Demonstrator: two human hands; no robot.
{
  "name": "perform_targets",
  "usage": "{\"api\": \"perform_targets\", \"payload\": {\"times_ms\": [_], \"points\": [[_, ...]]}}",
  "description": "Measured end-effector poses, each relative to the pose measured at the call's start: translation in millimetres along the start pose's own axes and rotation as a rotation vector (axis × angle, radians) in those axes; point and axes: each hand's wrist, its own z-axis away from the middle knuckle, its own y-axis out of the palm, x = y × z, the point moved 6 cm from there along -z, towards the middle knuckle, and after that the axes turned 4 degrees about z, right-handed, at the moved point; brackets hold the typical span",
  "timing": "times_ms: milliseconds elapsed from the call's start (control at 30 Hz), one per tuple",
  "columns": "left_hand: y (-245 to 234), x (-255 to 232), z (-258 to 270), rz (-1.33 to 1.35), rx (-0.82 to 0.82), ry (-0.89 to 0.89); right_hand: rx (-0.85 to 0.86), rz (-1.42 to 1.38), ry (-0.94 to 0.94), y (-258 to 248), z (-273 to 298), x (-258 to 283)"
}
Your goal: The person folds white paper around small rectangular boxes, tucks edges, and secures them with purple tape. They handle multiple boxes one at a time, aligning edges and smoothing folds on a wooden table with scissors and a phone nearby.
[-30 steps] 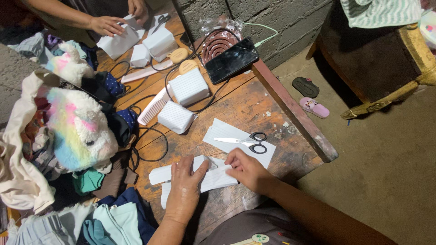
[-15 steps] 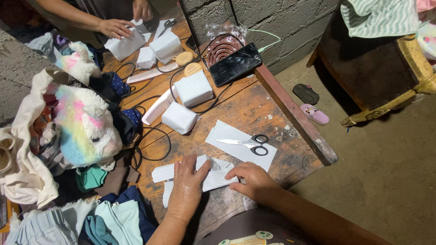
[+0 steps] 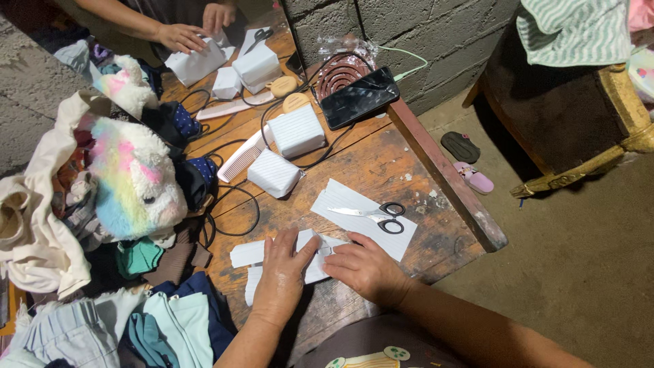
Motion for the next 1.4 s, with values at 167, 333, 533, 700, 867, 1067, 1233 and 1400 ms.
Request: {"api": "perform_targets", "payload": {"times_ms": [167,333,533,700,867,1067,1233,1400], "points": [[0.0,0.2,0.3,0.003,-0.002,0.005,0.017,-0.07,0.004,0.9,-6.2,-1.5],[1.6,1.3,1.2,-0.009,-0.014,0.017,0.038,-0.064,0.03,6.1,-11.0,-0.2],[3.8,3.9,0.0,-0.012,0.015,-0.006,0.12,-0.215,0.115,16.5,-11.8,-9.2],[3.8,3.5,-1.0,-0.023,0.03,-0.003,0.144,-0.348,0.196,23.5,-13.0,-21.5],[2.1,1.8,-1.6,-0.019,0.015,0.002,0.215,-0.418,0.177,31.4,-12.3,-27.3],[1.4,1.4,-1.1,-0.028,0.025,0.003,0.248,-0.454,0.203,35.5,-15.3,-34.6],[1.3,0.1,-1.7,-0.025,0.029,-0.002,0.203,-0.444,0.254,35.8,-19.5,-42.7],[0.7,-0.4,-2.4,-0.017,0.035,-0.012,0.195,-0.425,0.392,45.4,-24.7,-56.3]]}}
